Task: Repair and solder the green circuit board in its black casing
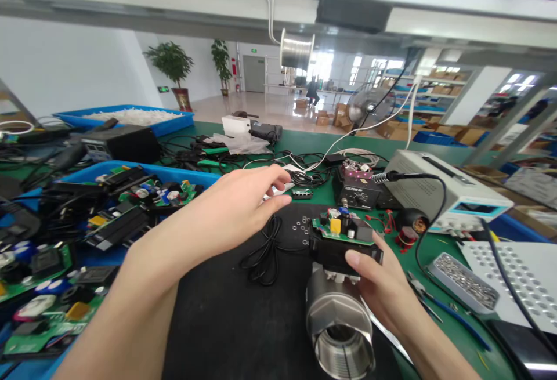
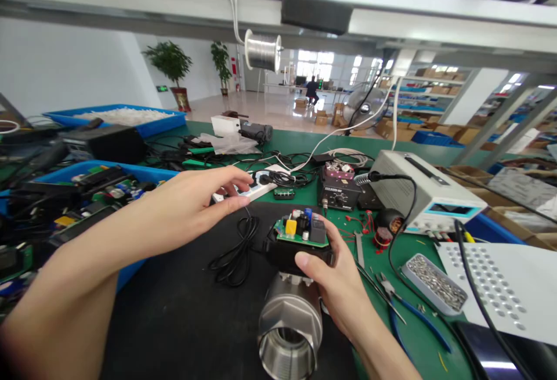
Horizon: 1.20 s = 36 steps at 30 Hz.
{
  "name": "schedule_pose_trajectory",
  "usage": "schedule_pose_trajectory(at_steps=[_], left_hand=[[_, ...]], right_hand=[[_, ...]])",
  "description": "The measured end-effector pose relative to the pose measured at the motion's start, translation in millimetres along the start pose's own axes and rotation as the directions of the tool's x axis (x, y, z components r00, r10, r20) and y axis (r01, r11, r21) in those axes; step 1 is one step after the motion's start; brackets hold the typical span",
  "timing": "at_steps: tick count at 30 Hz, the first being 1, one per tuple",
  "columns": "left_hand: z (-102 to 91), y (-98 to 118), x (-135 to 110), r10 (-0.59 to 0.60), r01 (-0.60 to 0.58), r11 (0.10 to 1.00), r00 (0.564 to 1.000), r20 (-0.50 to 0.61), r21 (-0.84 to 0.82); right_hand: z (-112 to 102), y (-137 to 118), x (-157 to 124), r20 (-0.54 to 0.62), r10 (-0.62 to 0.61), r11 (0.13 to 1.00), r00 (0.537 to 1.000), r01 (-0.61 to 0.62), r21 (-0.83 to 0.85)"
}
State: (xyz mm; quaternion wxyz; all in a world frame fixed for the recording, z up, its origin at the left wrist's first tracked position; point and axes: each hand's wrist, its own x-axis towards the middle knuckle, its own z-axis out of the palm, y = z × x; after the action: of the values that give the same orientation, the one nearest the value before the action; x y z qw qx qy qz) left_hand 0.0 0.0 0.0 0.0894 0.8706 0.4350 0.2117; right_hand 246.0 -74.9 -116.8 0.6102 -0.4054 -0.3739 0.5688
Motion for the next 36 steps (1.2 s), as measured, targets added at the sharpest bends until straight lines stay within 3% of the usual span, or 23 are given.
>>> schedule_pose_trajectory(at_steps=[4,8,15,19,22,27,32,36], left_hand=[[4.5,9,-1,0.054,-0.052,0.99,0.999,0.009,-0.128],[10.0,15,0,0.048,-0.02,0.974,0.992,0.12,-0.225],[12.2,19,0,0.097,-0.054,0.975,0.977,0.192,-0.218],[13.2,20,0,0.182,-0.127,0.969,0.946,0.267,-0.211],[15.5,22,0,0.226,-0.148,0.956,0.922,0.314,-0.254],[15.1,29,-2,0.27,-0.176,0.947,0.887,0.373,-0.267],[19.4,37,-1,0.345,-0.244,0.924,0.864,0.368,-0.295],[25.0,42,0,0.392,-0.281,0.903,0.849,0.354,-0.324]], right_hand=[[-2,2,0,-0.008,-0.012,1.0,1.0,0.012,-0.013],[-4,3,1,0.017,-0.02,1.0,1.0,0.02,-0.013],[-14,9,0,0.077,-0.06,0.997,0.995,0.063,-0.041],[-13,7,-4,0.109,-0.134,0.976,0.985,0.15,-0.158],[-5,2,-12,0.117,-0.205,0.928,0.972,0.231,-0.293],[5,0,-32,0.17,-0.299,0.861,0.939,0.342,-0.376],[-18,4,-46,0.249,-0.27,0.757,0.93,0.365,-0.542],[-40,-20,-58,0.266,-0.178,0.628,0.947,0.318,-0.71]])
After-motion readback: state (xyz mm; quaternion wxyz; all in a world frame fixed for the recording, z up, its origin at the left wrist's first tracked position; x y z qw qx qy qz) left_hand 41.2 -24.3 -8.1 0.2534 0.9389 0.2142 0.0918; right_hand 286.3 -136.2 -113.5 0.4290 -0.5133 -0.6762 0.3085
